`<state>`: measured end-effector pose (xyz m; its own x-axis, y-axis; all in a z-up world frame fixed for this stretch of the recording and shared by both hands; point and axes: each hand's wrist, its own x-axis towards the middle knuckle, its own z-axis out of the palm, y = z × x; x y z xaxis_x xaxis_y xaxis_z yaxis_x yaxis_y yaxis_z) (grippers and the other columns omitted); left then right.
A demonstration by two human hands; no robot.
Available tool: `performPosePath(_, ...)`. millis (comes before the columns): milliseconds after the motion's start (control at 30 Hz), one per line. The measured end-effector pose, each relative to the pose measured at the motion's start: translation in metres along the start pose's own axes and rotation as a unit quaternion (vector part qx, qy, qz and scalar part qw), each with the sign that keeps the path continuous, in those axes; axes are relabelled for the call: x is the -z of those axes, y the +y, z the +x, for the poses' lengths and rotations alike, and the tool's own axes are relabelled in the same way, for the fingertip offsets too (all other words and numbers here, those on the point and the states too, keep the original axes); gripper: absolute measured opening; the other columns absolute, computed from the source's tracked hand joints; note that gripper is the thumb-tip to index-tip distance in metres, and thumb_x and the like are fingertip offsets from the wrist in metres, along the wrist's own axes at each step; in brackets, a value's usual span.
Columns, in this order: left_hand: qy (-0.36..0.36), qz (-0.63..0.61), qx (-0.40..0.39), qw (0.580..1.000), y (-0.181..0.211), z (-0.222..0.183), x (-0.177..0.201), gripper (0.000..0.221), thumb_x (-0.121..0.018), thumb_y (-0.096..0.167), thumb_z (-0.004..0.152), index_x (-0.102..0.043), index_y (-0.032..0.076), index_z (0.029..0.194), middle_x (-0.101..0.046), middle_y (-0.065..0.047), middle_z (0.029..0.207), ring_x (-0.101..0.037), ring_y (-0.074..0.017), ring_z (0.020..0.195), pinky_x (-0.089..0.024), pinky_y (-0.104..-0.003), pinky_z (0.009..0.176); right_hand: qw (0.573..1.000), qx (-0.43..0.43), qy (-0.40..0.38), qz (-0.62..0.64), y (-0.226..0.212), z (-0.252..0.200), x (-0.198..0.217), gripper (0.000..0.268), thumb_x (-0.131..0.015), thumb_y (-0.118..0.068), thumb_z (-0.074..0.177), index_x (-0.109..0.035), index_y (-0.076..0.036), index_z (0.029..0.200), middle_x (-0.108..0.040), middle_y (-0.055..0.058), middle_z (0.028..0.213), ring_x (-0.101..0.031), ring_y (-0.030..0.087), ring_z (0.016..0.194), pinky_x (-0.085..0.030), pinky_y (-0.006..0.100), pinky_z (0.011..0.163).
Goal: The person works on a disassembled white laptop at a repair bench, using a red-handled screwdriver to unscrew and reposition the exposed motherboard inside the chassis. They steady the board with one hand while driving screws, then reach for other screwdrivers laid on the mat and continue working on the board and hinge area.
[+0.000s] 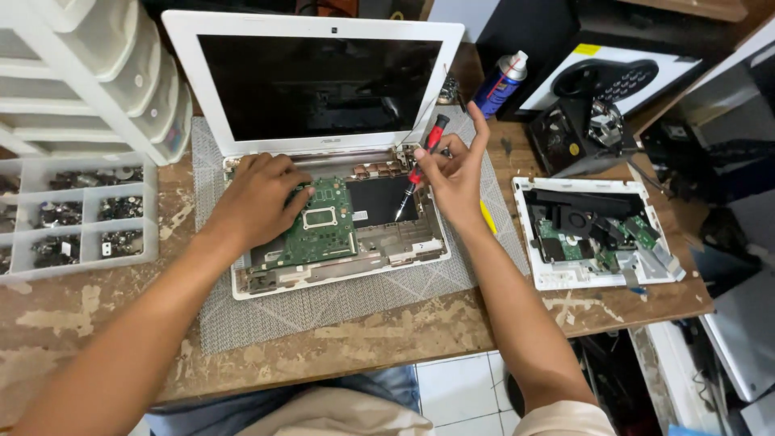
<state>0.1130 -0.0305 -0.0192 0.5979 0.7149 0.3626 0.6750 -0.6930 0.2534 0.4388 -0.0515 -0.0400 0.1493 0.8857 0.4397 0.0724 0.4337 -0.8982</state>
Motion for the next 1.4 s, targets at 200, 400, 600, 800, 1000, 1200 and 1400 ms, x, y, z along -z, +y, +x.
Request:
performPosePath(200,-0.010,-0.047,0.029,0.998,-0.012,0.001,-0.020,0.018,-0.062,0.026,0.095,-0.074,0.015,0.101,-0.068,-0.001,0.096,-0.066,-0.0262,0.097,-0.042,-0.044,0.099,1.000,0.009,-0.010,-0.002,-0.004,-0.003,-0.008,0.096,-0.067,0.011,0.099,-0.003,-0.024,0.162,-0.056,0.011,0.097,-0.071,0.024,0.068,-0.069,0.034,0.051)
performPosePath(400,-0.024,-0.078,0.041,0.996,-0.012,0.001,-0.018,0.021,-0.062,0.026,0.095,-0.074,0.015,0.108,-0.070,-0.004,0.102,-0.066,-0.0283,0.101,-0.041,-0.045,0.100,1.000,0.013,-0.007,-0.001,0.016,-0.003,0.002,0.098,-0.067,0.009,0.097,-0.002,-0.023,0.162,-0.053,0.011,0.096,-0.070,0.024,0.068,-0.069,0.038,0.052)
performPosePath(600,-0.098,-0.074,-0.002,0.992,0.040,0.012,0.046,0.069,-0.070,0.050,0.086,-0.060,0.008,0.139,-0.067,-0.019,0.126,-0.061,-0.0389,0.117,-0.033,-0.056,0.109,1.000,0.014,-0.014,0.001,0.019,-0.002,0.000,0.099,-0.067,0.011,0.097,-0.001,-0.022,0.162,-0.053,0.012,0.098,-0.069,0.025,0.072,-0.070,0.040,0.053)
performPosePath(800,-0.089,-0.078,-0.010,0.993,0.043,0.022,0.029,0.071,-0.067,0.051,0.090,-0.058,0.001,0.138,-0.064,-0.022,0.120,-0.058,-0.0411,0.117,-0.032,-0.056,0.111,1.000,0.001,-0.009,0.014,-0.004,-0.005,-0.018,0.098,-0.067,0.010,0.096,-0.002,-0.020,0.162,-0.052,0.012,0.097,-0.070,0.024,0.073,-0.070,0.037,0.053)
performPosePath(1000,-0.050,-0.056,0.048,0.996,0.030,0.026,-0.032,0.044,-0.069,0.045,0.083,-0.068,0.006,0.105,-0.061,-0.014,0.105,-0.059,-0.0359,0.105,-0.040,-0.052,0.098,1.000,0.009,-0.009,0.022,-0.002,-0.011,-0.024,0.095,-0.066,0.009,0.096,-0.003,-0.019,0.162,-0.049,0.011,0.097,-0.070,0.025,0.071,-0.069,0.038,0.052)
performPosePath(1200,-0.102,-0.069,0.101,0.987,0.044,0.048,-0.022,0.041,-0.076,0.038,0.079,-0.067,0.005,0.101,-0.062,-0.017,0.101,-0.063,-0.0421,0.103,-0.041,-0.054,0.095,0.999,0.026,-0.026,-0.003,-0.007,-0.013,-0.024,0.093,-0.065,0.010,0.097,-0.003,-0.017,0.162,-0.048,0.011,0.099,-0.069,0.024,0.073,-0.070,0.039,0.053)
performPosePath(1400,-0.115,-0.076,0.126,0.982,0.026,0.065,-0.051,0.036,-0.078,0.040,0.076,-0.074,0.009,0.093,-0.069,-0.019,0.100,-0.069,-0.0461,0.099,-0.045,-0.060,0.092,0.998,0.045,-0.039,-0.030,-0.019,-0.015,-0.027,0.091,-0.066,0.010,0.096,-0.006,-0.014,0.162,-0.047,0.010,0.100,-0.067,0.022,0.075,-0.070,0.038,0.053)
